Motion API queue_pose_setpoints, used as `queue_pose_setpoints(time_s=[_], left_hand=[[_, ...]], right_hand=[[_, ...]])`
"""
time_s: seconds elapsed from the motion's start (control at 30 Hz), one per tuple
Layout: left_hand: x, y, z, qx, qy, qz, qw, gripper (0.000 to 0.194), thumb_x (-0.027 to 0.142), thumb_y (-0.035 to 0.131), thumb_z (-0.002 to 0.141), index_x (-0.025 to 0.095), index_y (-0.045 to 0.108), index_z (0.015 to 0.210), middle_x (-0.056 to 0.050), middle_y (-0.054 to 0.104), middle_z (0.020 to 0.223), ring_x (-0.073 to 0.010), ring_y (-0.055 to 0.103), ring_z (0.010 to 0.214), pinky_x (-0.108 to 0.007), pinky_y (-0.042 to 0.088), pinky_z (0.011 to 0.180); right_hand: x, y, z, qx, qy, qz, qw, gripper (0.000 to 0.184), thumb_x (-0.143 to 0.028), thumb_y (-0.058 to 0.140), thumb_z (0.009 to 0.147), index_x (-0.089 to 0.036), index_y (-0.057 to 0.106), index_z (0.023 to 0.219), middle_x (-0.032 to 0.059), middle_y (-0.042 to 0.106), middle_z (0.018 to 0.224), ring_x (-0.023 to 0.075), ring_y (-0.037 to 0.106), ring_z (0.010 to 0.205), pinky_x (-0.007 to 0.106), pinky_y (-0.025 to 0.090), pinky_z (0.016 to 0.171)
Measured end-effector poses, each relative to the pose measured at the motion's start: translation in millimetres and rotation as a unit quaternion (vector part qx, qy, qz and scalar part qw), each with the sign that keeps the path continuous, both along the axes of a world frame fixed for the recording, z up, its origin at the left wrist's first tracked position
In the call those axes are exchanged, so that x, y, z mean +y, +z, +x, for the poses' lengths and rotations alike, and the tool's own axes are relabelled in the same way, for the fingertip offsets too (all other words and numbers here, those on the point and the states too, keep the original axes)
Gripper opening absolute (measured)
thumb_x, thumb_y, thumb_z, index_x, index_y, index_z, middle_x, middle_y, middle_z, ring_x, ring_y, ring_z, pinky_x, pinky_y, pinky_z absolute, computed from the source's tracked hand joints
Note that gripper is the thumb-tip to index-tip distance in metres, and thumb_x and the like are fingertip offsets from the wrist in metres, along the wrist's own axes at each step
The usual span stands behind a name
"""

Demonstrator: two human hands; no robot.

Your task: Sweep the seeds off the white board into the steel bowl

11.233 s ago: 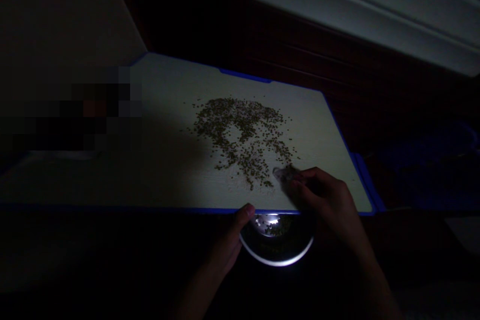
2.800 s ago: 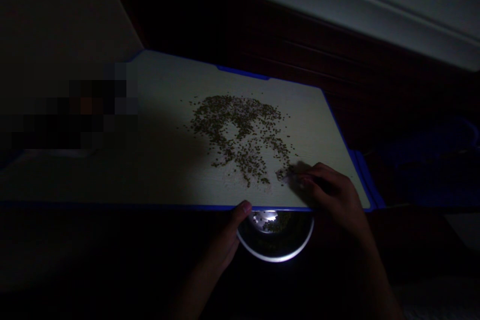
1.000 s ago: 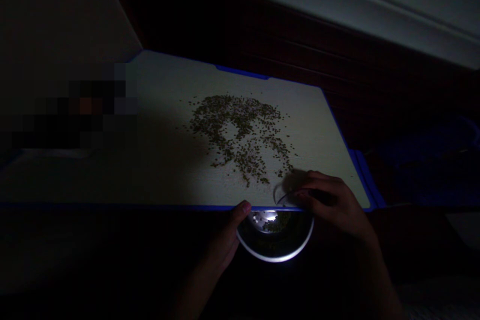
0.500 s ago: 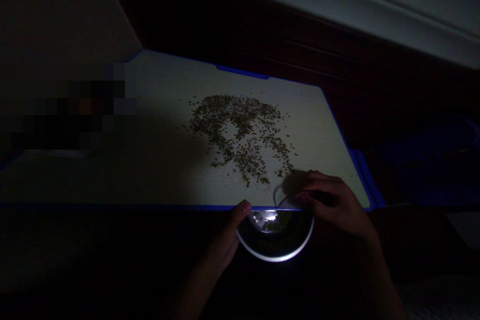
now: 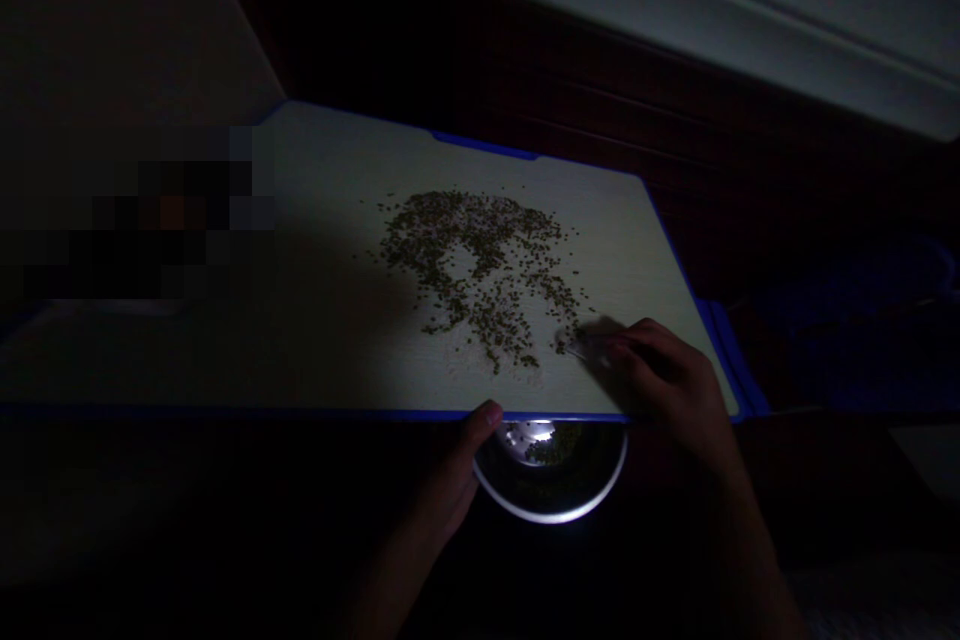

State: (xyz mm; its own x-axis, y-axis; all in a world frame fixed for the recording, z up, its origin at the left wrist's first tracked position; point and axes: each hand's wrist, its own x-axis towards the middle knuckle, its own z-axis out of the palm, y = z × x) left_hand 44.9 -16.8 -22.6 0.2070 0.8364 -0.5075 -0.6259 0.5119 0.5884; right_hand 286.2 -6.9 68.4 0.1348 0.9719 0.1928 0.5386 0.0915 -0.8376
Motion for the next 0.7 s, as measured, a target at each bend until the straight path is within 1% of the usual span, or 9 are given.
queue_pose_setpoints(time_s=[0.13, 0.3, 0.4, 0.57, 0.7], left_hand=[[-0.2, 2.2, 0.1, -0.006, 0.0, 0.0, 1.0, 0.077, 0.039, 0.095, 0.074, 0.015, 0.069, 0.142, -0.018, 0.08, 0.134, -0.0404, 0.066, 0.139, -0.055, 0.046, 0.122], [0.0, 2.0, -1.3, -0.006, -0.015, -0.003, 1.0, 0.077, 0.036, 0.097, 0.071, 0.015, 0.07, 0.141, -0.018, 0.082, 0.129, -0.0419, 0.062, 0.142, -0.055, 0.045, 0.123], [0.1, 0.8, -1.2, -0.009, -0.014, -0.004, 1.0, 0.077, 0.036, 0.096, 0.073, 0.016, 0.069, 0.142, -0.018, 0.081, 0.131, -0.0414, 0.064, 0.141, -0.055, 0.044, 0.124], [0.1, 1.6, -0.4, -0.006, -0.006, 0.004, 1.0, 0.088, 0.04, 0.096, 0.073, 0.017, 0.062, 0.15, -0.018, 0.079, 0.136, -0.0418, 0.064, 0.14, -0.055, 0.045, 0.124], [-0.6, 1.3, -0.9, -0.01, -0.015, 0.009, 1.0, 0.086, 0.042, 0.095, 0.075, 0.016, 0.063, 0.15, -0.018, 0.079, 0.136, -0.0412, 0.065, 0.139, -0.054, 0.047, 0.122]], right_hand=[[0.1, 0.0, -0.2, -0.022, 0.012, -0.007, 1.0, 0.013, -0.037, 0.071, 0.098, -0.029, 0.08, 0.095, 0.0015, 0.07, 0.09, 0.0197, 0.065, 0.085, 0.037, 0.05, 0.074], [-0.7, 0.4, 0.0, -0.046, 0.034, -0.008, 0.998, 0.011, -0.035, 0.07, 0.099, -0.029, 0.079, 0.096, 0.0018, 0.071, 0.092, 0.02, 0.066, 0.086, 0.038, 0.049, 0.074], [-0.4, 1.2, -0.1, -0.043, 0.051, -0.008, 0.998, 0.011, -0.035, 0.07, 0.099, -0.029, 0.079, 0.098, 0.0015, 0.07, 0.092, 0.0196, 0.066, 0.086, 0.037, 0.049, 0.073], [0.3, -0.8, 1.3, -0.034, 0.07, -0.002, 0.997, 0.011, -0.037, 0.072, 0.099, -0.03, 0.08, 0.098, 0.0019, 0.071, 0.092, 0.0205, 0.066, 0.087, 0.037, 0.051, 0.074], [-0.2, -2.0, 2.8, -0.03, 0.08, -0.002, 0.996, 0.011, -0.037, 0.073, 0.099, -0.03, 0.081, 0.1, 0.0021, 0.072, 0.093, 0.0207, 0.067, 0.086, 0.037, 0.052, 0.074]])
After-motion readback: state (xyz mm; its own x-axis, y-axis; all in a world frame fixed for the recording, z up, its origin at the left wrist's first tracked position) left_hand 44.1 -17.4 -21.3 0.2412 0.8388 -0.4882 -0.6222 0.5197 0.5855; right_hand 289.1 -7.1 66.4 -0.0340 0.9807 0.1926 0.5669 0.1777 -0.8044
